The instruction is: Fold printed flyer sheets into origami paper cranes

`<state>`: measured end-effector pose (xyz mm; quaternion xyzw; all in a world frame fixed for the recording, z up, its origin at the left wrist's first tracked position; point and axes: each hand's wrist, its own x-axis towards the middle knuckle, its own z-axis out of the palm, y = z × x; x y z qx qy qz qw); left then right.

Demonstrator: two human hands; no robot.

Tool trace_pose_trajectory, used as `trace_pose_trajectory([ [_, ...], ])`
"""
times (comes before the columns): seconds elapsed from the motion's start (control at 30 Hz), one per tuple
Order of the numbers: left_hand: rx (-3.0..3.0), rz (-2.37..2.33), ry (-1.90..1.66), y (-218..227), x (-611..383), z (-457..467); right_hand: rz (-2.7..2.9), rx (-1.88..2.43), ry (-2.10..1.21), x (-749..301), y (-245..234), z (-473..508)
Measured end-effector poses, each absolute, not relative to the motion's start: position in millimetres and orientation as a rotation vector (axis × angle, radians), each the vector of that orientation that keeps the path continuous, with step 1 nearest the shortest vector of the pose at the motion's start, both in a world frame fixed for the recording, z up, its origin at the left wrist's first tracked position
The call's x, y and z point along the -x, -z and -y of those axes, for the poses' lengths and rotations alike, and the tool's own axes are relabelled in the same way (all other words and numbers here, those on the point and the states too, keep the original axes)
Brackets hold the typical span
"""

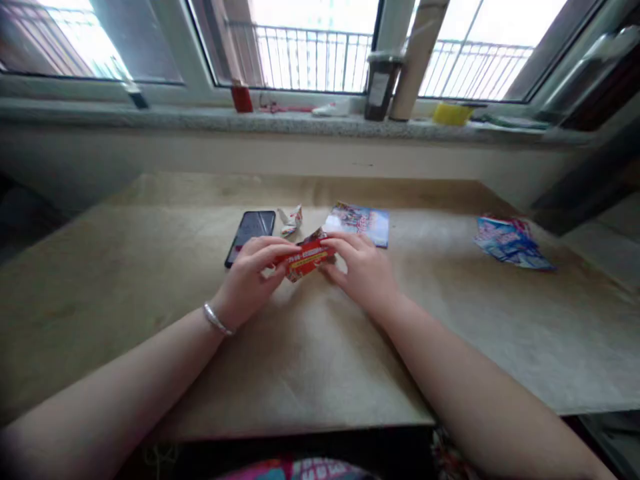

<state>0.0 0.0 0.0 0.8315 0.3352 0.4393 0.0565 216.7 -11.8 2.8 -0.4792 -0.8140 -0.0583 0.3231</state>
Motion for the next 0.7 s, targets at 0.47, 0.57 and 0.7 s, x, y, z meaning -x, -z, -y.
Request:
trace_pose_trajectory([
  [0.47,-2.525,-0.969,-1.126,-6.0,1.3,4.5,2.258,1.267,0.134,-221.3,-8.6,15.4],
  [0.57,-2.601,-1.070,-1.031,-6.5,0.9,4.9,2.346,1.270,0.153,-222.4,-9.4,16.0],
  [0.7,-2.684,-1.261,-0.832,-7.0,0.8,6.4,2.467,1.296,0.235,-223.2,-12.6,17.0],
])
